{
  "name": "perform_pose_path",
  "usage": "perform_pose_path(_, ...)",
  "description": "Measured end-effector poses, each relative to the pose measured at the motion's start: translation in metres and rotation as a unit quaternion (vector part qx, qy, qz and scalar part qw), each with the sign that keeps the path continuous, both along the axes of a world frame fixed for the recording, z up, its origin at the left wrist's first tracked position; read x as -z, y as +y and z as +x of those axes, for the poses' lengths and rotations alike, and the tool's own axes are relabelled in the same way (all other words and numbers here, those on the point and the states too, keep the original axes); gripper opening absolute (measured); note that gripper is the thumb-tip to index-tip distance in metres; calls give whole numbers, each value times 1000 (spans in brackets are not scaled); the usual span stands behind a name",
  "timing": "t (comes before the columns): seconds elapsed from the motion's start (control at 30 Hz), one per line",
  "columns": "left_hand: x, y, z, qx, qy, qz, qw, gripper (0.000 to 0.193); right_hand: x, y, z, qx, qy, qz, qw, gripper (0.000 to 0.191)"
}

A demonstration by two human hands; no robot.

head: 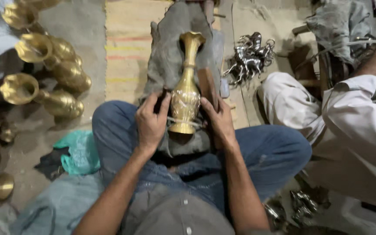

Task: The person sits cross-legged on the floor holding a chisel against an engraved brass vase resting on a lap cushion and repeatedly strikes the chisel with a wooden mallet, repositioning the chisel around the vase's decorated surface to work the metal.

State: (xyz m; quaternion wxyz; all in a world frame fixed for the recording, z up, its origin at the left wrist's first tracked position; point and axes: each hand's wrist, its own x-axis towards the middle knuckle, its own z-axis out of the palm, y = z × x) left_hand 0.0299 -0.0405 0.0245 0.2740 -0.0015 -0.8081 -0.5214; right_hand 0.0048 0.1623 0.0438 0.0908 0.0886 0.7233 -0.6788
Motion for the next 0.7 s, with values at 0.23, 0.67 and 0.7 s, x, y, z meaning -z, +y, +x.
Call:
perform_pose_path(0.23,-14,6,6,-2,-36,8,999,20,2,4,-4,-89,137,43,986,56)
perform_pose_path(0.67,-61,-1,-16,62,-96,-50,992,23,13,28,-29,-129,-76,28,988,40)
perform_pose_path(0.7,-64,-7,-25,77,-124,-40,988,23,15,28,-30,-127,-76,13,989,40)
